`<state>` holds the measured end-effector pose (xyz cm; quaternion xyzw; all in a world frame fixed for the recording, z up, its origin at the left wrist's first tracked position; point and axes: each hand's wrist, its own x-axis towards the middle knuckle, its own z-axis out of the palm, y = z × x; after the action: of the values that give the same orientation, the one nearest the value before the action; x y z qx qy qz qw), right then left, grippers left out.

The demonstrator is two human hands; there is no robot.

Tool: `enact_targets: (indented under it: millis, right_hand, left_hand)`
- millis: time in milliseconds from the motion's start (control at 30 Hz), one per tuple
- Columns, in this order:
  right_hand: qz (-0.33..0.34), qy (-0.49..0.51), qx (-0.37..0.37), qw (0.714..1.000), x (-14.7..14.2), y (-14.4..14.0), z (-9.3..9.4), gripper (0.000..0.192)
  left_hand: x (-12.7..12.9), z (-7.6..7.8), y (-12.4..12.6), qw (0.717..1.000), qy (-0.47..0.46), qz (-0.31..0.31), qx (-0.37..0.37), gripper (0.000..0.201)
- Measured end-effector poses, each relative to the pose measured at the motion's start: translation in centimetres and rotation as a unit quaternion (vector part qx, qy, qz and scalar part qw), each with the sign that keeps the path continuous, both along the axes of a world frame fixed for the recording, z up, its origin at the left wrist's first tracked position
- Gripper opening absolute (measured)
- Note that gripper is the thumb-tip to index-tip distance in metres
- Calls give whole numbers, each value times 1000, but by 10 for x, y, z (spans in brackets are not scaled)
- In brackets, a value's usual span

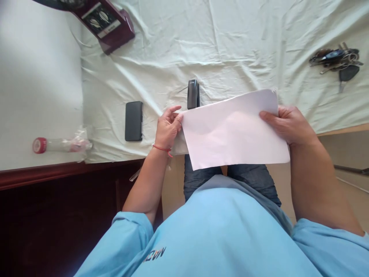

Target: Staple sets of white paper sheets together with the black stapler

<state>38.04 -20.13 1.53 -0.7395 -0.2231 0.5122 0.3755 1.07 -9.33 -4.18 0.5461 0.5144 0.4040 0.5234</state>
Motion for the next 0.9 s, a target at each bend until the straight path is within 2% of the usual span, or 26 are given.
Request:
enact_targets:
  millis: [100,200,267,400,467,567,700,800,900]
  right_hand:
    - [23,4,-30,999,0,0,2,23]
    - [20,2,-46,999,2,-1,4,22]
    - [4,5,-50,999,3,-1,4,22]
    - [-30,0,-55,998,6,-4,5,27]
    - [-39,-5,-51,998,8,-5,5,30]
    - [-27,-18,-59,998,9,-4,4,28]
    - [5,-55,-49,997,9,0,0,25]
    - [-7,-66,-29,997,7,3,1,21]
    - [-26,-59,-17,998,4,5,4,17]
  left_hand:
    - [3,3,3,996,63,-32,48,47]
    - [4,7,2,980,155,-70,108,29]
    - [4,9,0,965,202,-89,140,28]
    - [4,13,-3,947,250,-122,159,30]
    - [6,17,-3,940,273,-137,153,28]
    - [13,25,1,933,315,-145,101,24]
    - [24,33,14,934,335,-115,38,18]
    - [30,31,27,949,305,-77,12,13]
    - [32,23,37,958,282,-51,13,16]
